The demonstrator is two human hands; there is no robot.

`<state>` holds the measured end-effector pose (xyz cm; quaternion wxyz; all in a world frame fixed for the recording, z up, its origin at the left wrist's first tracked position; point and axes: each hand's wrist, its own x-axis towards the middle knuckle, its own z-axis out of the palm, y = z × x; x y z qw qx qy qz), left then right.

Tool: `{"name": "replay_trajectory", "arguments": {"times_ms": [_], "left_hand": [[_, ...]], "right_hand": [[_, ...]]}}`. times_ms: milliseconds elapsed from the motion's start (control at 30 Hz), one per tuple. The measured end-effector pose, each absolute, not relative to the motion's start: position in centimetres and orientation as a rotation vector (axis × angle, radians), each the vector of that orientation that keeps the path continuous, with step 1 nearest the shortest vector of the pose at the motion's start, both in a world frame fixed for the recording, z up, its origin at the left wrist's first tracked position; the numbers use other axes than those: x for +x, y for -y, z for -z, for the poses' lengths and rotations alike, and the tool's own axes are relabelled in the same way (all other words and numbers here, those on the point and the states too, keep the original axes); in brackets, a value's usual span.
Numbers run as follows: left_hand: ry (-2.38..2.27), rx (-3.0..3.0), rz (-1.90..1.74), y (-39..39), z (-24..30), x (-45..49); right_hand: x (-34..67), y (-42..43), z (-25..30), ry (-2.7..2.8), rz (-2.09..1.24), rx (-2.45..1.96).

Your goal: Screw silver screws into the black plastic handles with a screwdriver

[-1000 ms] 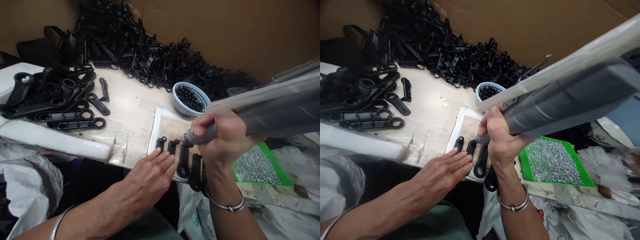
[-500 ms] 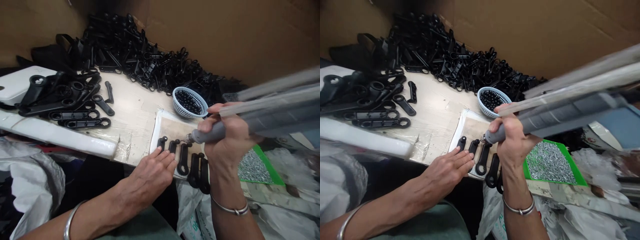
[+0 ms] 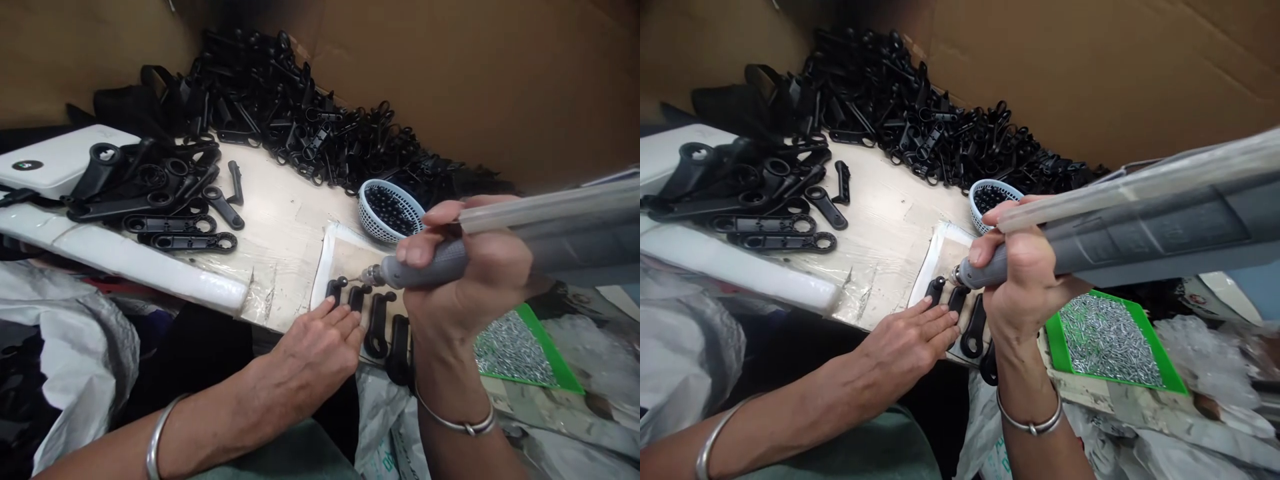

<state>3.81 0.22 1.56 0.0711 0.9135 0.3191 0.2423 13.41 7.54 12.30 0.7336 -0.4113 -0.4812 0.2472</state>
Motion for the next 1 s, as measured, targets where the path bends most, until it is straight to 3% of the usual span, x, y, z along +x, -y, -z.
{"name": "replay_trajectory", "arguments": {"times_ms": [1000], "left_hand": [[-0.919,2.697,-0.661,0.1,-0.4,3.9]], "right_hand": [[12.5,-8.3,-11.7,1.145,-0.622,-0.999]]}}
